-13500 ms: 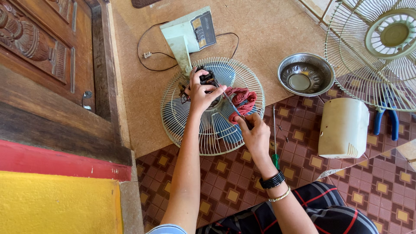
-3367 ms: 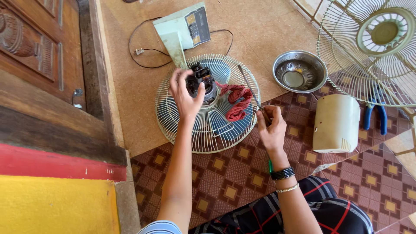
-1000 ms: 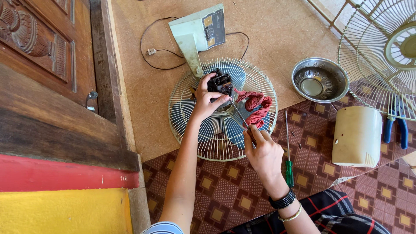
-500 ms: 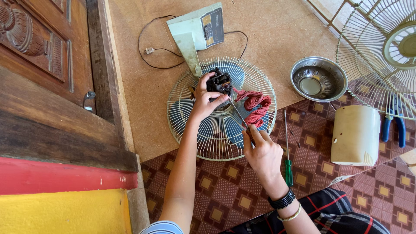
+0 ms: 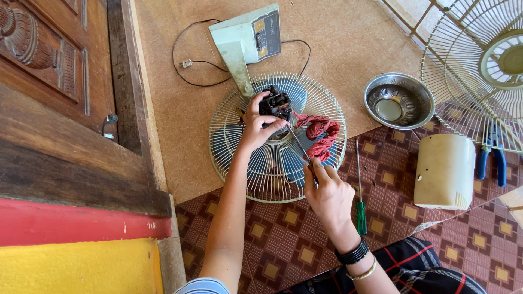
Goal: The person sits on the floor and repairs a disassembled fan motor. They use a screwdriver to adjust internal components, wipe the motor with a red cloth, and manipulate wires and parts by hand.
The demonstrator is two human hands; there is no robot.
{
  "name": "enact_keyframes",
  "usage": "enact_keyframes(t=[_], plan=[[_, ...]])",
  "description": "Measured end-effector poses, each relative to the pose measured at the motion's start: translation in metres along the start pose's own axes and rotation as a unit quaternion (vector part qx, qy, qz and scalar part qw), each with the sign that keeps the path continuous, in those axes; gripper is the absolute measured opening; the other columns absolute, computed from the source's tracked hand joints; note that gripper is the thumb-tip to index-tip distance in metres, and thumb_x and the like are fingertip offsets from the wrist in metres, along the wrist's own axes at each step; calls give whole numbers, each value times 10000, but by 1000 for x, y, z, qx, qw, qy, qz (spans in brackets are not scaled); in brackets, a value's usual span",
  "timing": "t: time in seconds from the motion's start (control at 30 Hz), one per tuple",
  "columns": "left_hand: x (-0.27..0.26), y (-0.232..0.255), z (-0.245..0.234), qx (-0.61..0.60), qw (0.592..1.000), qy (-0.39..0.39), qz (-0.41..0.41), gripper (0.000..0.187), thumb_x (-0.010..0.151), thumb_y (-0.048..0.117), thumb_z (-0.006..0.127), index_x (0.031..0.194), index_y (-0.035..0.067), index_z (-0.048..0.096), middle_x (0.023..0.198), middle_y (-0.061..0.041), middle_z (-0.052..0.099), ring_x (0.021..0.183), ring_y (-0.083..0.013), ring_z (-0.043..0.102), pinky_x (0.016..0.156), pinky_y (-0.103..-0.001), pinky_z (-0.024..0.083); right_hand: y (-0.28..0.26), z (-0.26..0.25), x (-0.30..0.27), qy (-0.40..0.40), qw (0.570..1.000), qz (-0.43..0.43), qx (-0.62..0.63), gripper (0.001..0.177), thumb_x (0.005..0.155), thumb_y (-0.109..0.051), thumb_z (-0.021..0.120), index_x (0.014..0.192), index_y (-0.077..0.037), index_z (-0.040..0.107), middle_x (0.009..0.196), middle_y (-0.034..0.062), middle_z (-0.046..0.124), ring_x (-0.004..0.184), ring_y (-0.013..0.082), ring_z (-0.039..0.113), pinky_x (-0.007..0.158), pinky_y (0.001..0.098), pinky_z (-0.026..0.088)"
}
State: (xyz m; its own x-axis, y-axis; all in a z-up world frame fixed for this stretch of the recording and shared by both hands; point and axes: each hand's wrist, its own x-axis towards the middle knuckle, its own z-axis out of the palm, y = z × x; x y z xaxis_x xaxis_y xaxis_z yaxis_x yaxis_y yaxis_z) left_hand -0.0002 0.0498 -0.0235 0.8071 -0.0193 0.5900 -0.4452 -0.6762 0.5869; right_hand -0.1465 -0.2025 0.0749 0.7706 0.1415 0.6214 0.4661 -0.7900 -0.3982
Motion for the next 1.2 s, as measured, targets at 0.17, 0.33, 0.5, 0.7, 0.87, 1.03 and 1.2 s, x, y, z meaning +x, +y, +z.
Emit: enact_keyframes(t=[0.17, 0.33, 0.5, 0.7, 0.87, 1.03, 1.2], plan=[[1, 0, 0, 4, 1000, 4, 5, 352, 847, 533, 784, 876, 191, 859, 1590, -100, 411, 1519, -367, 304, 1269, -553, 213, -1, 2, -1, 7, 999, -16, -40, 211, 945, -236, 727, 1092, -90, 766, 699, 46, 645, 454, 237, 607, 394, 351, 461], [2, 2, -2, 1, 1000, -13, -16, 365, 853, 546, 769, 890, 193, 857, 1604, -103, 392, 1524, -370, 280, 1270, -553, 165, 1, 8, -3, 0, 998, -34, -45, 245, 964, -217, 706, 1135, -48, 755, 673, 35, 628, 404, 181, 586, 342, 324, 436], [2, 0, -3, 9, 999, -22, -27, 362, 854, 537, 770, 894, 189, 861, 1610, -104, 375, 1522, -384, 247, 1258, -567, 133, 8, 19, -6, -7, 1000, -19, 18, 231, 1001, -252, 685, 1116, -55, 718, 718, 24, 612, 466, 132, 554, 398, 282, 426], [3, 2, -2, 3, 1000, -12, -26, 372, 839, 553, 786, 853, 187, 856, 1606, -99, 370, 1519, -391, 230, 1256, -590, 115, 42, 11, 18, -268, 580, 471, 608, 233, 892, -314, 646, 954, -104, 728, 565, -55, 494, 331, 25, 324, 256, 198, 237], [3, 10, 3, 13, 999, 17, -42, 389, 769, 576, 828, 775, 187, 852, 1576, -80, 406, 1501, -376, 252, 1244, -620, 122, 54, 21, 21, -249, 580, 481, 608, 175, 841, -189, 734, 851, -134, 568, 632, -67, 549, 372, 26, 360, 300, 188, 236], [3, 11, 7, 25, 999, 33, -19, 381, 774, 576, 830, 792, 197, 856, 1549, -82, 422, 1480, -363, 288, 1242, -591, 156, 56, 20, 8, -36, 967, 116, 224, 299, 896, -273, 786, 871, -74, 565, 745, 45, 641, 551, 82, 546, 458, 226, 407], [3, 13, 5, 15, 999, 47, -17, 392, 778, 578, 834, 796, 186, 850, 1535, -75, 453, 1483, -344, 324, 1255, -549, 208, 31, 23, 0, -91, 992, 84, -5, 286, 984, -283, 719, 933, -37, 584, 718, 78, 656, 499, 218, 613, 433, 343, 486]])
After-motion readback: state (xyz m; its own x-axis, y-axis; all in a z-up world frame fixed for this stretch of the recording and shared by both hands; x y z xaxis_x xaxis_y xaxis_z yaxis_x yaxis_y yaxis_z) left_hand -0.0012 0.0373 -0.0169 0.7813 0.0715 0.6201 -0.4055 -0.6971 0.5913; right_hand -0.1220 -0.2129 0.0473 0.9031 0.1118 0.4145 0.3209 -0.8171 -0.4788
